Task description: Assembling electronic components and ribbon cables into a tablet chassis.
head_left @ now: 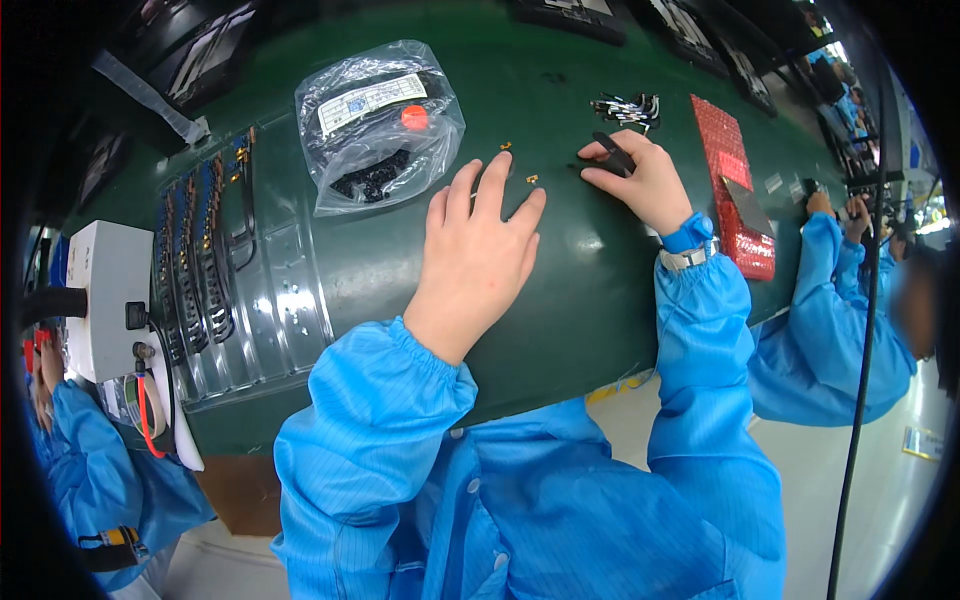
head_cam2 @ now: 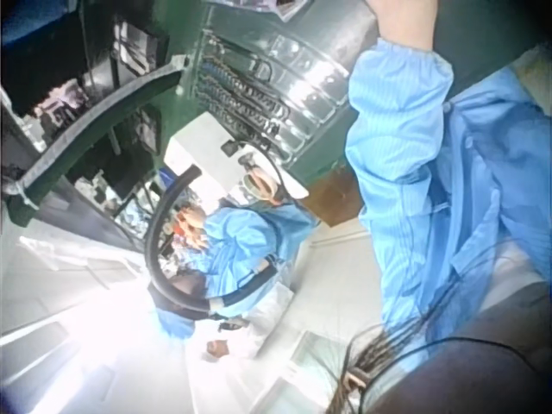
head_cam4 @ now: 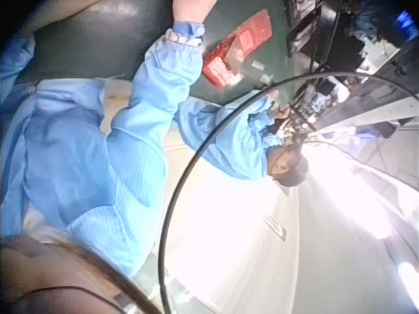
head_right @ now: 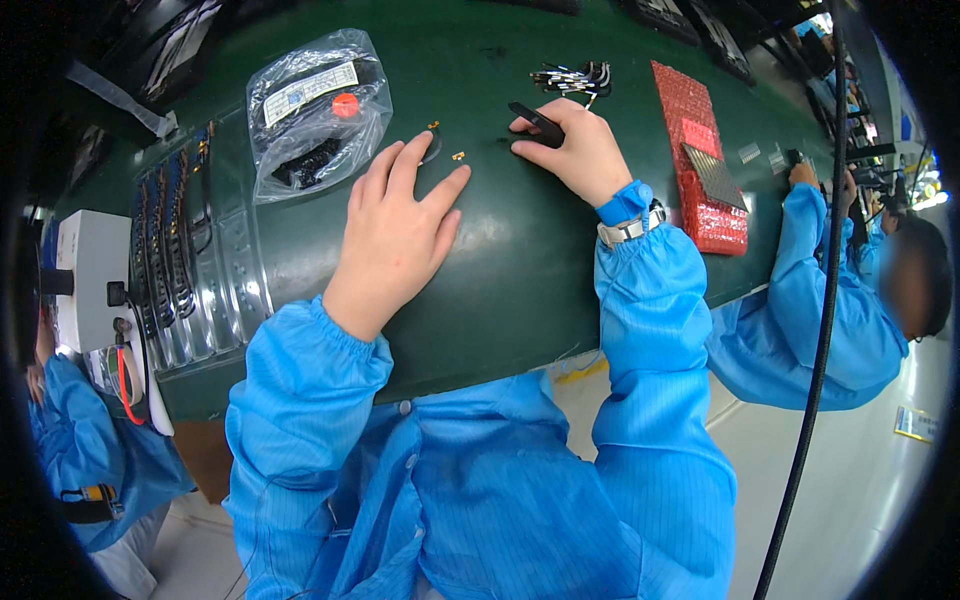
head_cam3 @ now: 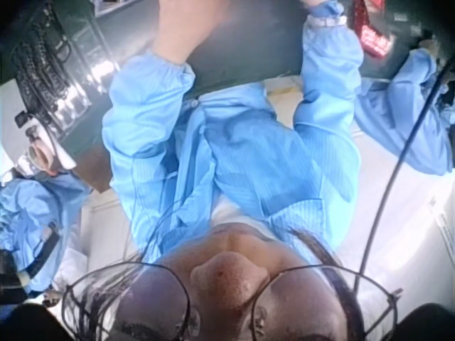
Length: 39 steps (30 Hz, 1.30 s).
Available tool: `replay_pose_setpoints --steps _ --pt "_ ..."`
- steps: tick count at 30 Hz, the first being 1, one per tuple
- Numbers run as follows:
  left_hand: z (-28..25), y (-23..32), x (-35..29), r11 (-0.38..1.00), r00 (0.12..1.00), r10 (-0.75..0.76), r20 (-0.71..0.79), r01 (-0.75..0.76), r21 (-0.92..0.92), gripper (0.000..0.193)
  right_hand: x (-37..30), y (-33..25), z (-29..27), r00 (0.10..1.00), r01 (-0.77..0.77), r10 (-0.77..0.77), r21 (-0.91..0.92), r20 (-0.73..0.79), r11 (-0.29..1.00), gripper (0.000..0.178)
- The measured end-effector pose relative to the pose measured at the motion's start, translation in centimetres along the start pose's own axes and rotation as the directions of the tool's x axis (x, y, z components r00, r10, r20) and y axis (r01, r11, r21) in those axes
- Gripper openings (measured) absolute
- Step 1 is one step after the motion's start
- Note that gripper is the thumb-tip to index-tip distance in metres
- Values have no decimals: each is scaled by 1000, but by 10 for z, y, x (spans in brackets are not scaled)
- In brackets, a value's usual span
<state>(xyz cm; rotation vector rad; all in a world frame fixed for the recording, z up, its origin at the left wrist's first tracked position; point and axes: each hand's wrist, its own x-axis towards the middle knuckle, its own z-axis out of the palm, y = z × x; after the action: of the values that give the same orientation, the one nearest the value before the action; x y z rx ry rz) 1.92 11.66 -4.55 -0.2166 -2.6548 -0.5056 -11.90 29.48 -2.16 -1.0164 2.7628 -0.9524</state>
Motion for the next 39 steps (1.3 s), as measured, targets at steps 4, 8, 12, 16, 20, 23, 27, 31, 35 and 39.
replay_pose_setpoints --steps 4,8,12,16,20,23,27,31,35,39 --pt "0 0 0 1000 1000 -11 -17 10 -20 38 2 -3 8 996 83 -82 31 -41 996 18" --pt "0 1 -1 1000 1000 -15 -6 15 -8 38 4 -3 14 997 71 -72 -40 -40 997 16" --pt "1 1 -4 999 999 -38 -11 38 7 37 2 -15 21 993 71 -67 44 -93 996 13" --pt "1 2 -4 998 998 -54 -21 55 29 36 2 -25 35 974 222 -214 122 -77 967 14" --pt "4 1 -5 998 998 -59 -33 60 35 36 8 -21 41 972 235 -235 36 -15 971 18" --pt "3 1 -5 997 998 -62 -26 64 43 36 9 -22 40 974 224 -224 77 -6 972 19" --pt "7 1 -6 997 997 -69 -27 70 31 37 11 -16 36 945 325 -326 66 12 943 19" --pt "5 1 -7 996 997 -71 -37 73 44 38 10 -8 27 877 479 -477 -14 63 878 25" --pt "7 0 -7 996 997 -70 -44 72 46 37 6 -13 24 874 483 -474 -80 109 872 28" --pt "7 0 -8 997 997 -61 -43 63 43 37 8 -10 20 910 403 -407 62 79 913 27"
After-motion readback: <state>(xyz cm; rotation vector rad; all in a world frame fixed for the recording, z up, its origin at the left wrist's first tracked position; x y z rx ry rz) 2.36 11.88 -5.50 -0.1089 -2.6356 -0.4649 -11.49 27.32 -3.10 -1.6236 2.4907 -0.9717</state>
